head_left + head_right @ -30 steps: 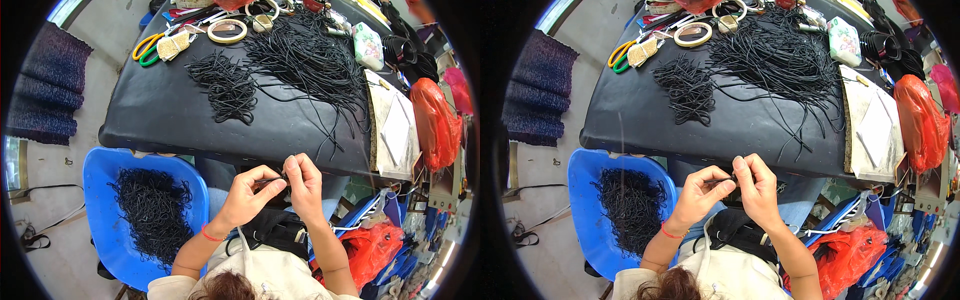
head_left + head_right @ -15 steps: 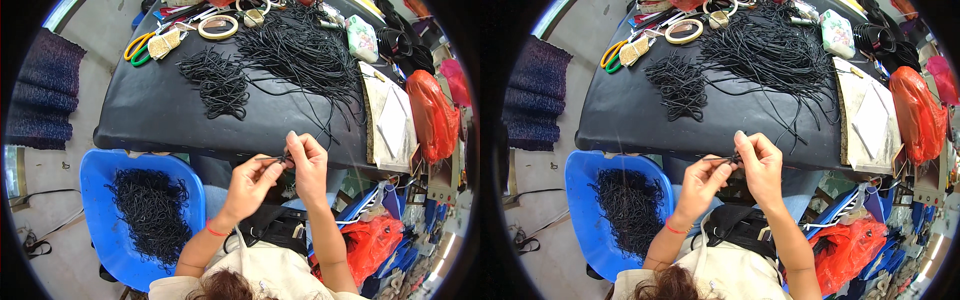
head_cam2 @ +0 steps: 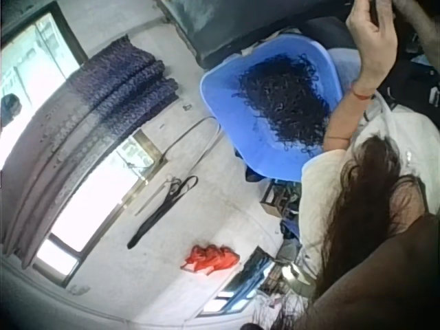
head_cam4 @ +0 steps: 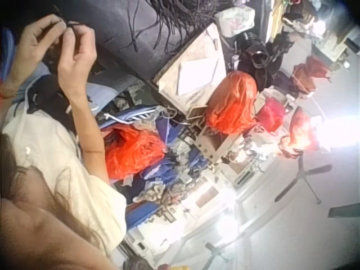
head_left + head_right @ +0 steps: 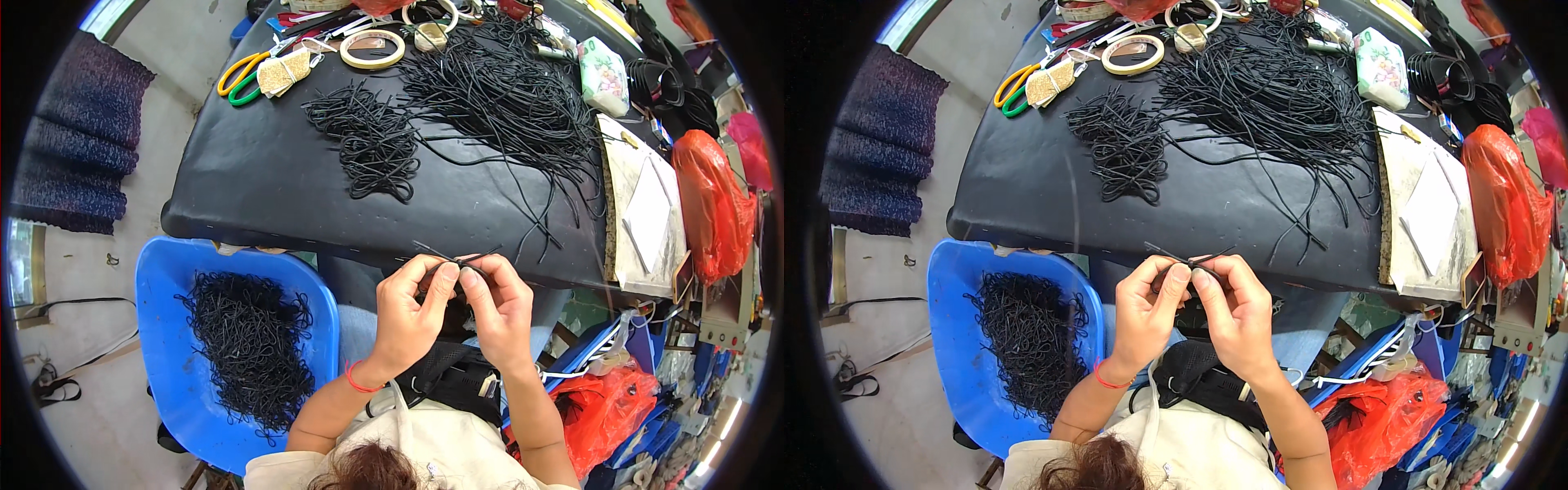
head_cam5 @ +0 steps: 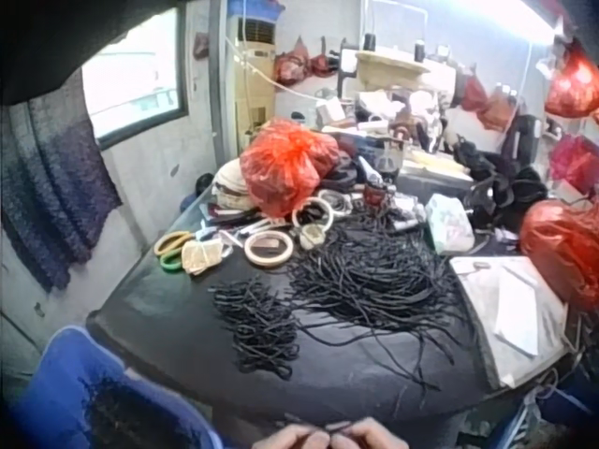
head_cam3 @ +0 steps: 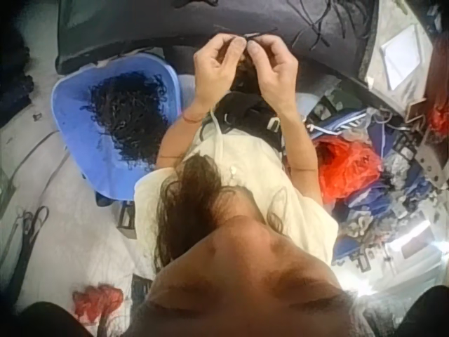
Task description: The person sits at a cluttered workbench and repeatedly ties black cables into small loops by hand. They pick up individual cables from a pile on the table, form a loop, and secure it before placing the finished item into a blue bin.
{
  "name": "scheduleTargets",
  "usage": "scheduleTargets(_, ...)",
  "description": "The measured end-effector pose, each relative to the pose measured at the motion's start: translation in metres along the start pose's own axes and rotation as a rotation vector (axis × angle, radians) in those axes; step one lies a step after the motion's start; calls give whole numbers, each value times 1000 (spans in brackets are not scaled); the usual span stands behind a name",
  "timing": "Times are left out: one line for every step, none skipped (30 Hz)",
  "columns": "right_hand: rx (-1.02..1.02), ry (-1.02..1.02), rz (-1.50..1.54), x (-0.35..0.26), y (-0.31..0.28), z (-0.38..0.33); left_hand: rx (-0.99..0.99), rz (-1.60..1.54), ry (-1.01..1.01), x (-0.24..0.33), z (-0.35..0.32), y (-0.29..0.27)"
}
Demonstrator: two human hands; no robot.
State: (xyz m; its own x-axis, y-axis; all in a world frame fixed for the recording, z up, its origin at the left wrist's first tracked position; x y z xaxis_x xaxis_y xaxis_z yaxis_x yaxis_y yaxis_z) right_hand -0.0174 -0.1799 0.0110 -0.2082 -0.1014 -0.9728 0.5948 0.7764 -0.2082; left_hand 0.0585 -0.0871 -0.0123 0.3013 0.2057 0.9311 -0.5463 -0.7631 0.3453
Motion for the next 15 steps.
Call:
scheduleTargets(3, -23, -15, 0, 0, -1, -1, 9, -8, -1, 0, 1)
scheduleTargets(-3, -57, -67, -3, 1, -2, 19, 9, -38, -6, -1, -2)
scheduleTargets(-4, -49, -64, -2, 0, -2, -1, 38, -21, -4, 0, -1)
scheduleTargets(-5, -42, -60, -1, -1, -2, -22, 67, -5, -2, 2, 0)
scheduleTargets(-4, -37, -56, -1, -3, -2, -45, 97, 15, 0, 4, 1)
scheduleTargets(-26, 27, 29, 5, -4, -1, -64, 65, -25, -3, 4, 2)
scheduleTargets(-47, 91, 115, 11, -4, 2, -83, 34, -65, -5, 3, 3)
scheduleTargets(-32, 134, 217, 15, -7, 4, -108, -1, -104, -8, 3, 6)
scheduleTargets(-18, 176, 320, 19, -9, 7, -98, -51, -98, -9, 2, 6)
scheduleTargets(4, 193, 315, 17, -10, 10, -88, -100, -93, -12, 1, 5)
scheduleTargets(-7, 155, 265, 14, -11, 12, -76, -149, -93, -14, -1, 5)
scheduleTargets(-19, 118, 214, 13, -11, 14, -94, -164, -120, -15, -1, 7)
scheduleTargets(-32, 81, 163, 11, -11, 15, -111, -179, -146, -12, -1, 8)
scheduleTargets(1, 68, 180, 5, -10, 16, -123, -191, -170, -10, -1, 10)
scheduleTargets(29, 44, 146, 2, -9, 16, -129, -203, -174, -7, 0, 12)
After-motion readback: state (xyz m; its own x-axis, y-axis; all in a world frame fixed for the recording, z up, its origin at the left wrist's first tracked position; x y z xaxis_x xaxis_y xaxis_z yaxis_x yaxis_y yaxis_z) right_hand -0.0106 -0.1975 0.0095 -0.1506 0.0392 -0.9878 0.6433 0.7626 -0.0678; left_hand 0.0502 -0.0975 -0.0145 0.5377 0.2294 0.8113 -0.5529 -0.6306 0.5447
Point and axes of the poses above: each hand's wrist, its own z-axis towards the middle knuckle, its own y-axis out of the palm, x = y × z, the point moved 10 cm from there along z, towards the middle knuckle, and after that the axes turned 12 degrees about -z, right-handed, at the moved point
